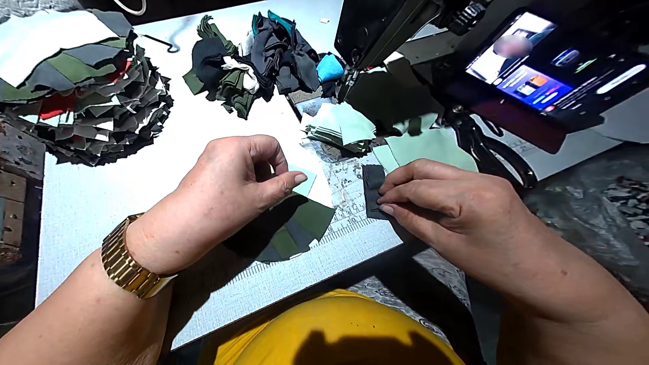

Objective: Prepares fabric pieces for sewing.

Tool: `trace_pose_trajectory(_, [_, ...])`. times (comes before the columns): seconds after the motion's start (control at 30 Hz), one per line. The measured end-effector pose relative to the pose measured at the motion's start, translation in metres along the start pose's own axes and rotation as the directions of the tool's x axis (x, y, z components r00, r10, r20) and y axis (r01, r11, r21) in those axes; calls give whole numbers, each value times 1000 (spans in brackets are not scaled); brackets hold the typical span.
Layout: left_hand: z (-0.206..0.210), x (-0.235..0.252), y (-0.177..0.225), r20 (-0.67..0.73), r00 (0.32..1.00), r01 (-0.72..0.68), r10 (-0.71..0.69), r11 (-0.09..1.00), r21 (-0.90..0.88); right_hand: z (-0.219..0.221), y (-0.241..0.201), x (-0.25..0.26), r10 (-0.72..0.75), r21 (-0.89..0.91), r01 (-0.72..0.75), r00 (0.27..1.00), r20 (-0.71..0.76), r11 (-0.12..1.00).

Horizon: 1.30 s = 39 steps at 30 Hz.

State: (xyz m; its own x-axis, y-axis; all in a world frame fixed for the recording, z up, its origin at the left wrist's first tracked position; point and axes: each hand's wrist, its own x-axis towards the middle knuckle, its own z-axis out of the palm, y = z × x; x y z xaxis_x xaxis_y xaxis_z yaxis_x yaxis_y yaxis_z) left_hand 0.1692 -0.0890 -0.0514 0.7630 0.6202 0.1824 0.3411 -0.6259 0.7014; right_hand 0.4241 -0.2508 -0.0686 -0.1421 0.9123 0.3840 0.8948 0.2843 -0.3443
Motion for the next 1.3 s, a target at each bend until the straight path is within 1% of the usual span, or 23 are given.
trace_pose_trajectory(0.1, [0, 0, 1, -4, 1000, -2, 2, 1000, -8, 2, 1, 1, -14, -7, 14, 1000, -5, 1000])
trace_pose_trajectory(0.2, [-1, 0, 1, 0, 1000, -2, 2, 1000, -1, 3, 2, 1, -6, 28, 6, 1000, -16, 1000])
trace_pose_trajectory(0.37, [0, 0, 0, -4, 1000, -19, 19, 1000, 12, 3, 1, 4, 55, 21, -54, 998, -40, 998])
trace_pose_trajectory(0.47, [0, 0, 0, -13, 1000, -26, 26, 1000, -2, 3, 4, 7, 111, 12, -111, 987, -114, 994])
trace_pose_trajectory(0.53, [-1, 0, 0, -15, 999, -29, 29, 1000, -11, 1, 7, 10, 159, 46, -153, 971, -181, 987])
trace_pose_trajectory(0.63, [-1, -1, 2, -19, 1000, -23, 23, 999, -35, -6, 9, 16, 195, 115, -173, 957, -216, 978])
trace_pose_trajectory(0.73, [-1, 0, 4, -24, 1000, -21, 19, 997, -77, -14, 4, 22, 180, 153, -146, 955, -237, 977])
trace_pose_trajectory(0.83, [-2, 1, 4, -4, 999, -45, 45, 973, -228, -15, -6, 27, 113, 221, -52, 956, -271, 974])
trace_pose_trajectory(0.93, [-4, 1, 8, 70, 996, -20, 55, 904, -427, -12, -25, 34, 27, 366, 78, 961, -275, 927])
trace_pose_trajectory(1.03, [-4, 0, 12, 178, 979, 17, 94, 842, -539, -5, -48, 40, -3, 472, 144, 958, -286, 870])
trace_pose_trajectory(1.1, [-5, -1, 14, 239, 962, 20, 133, 836, -548, -1, -57, 43, -17, 503, 179, 951, -309, 845])
trace_pose_trajectory(1.17, [-7, 0, 13, 273, 950, 9, 154, 857, -515, 2, -58, 44, -3, 513, 175, 948, -319, 840])
trace_pose_trajectory(1.3, [-14, 2, 7, 239, 958, -33, 160, 887, -461, 7, -54, 39, 112, 527, 52, 955, -274, 849])
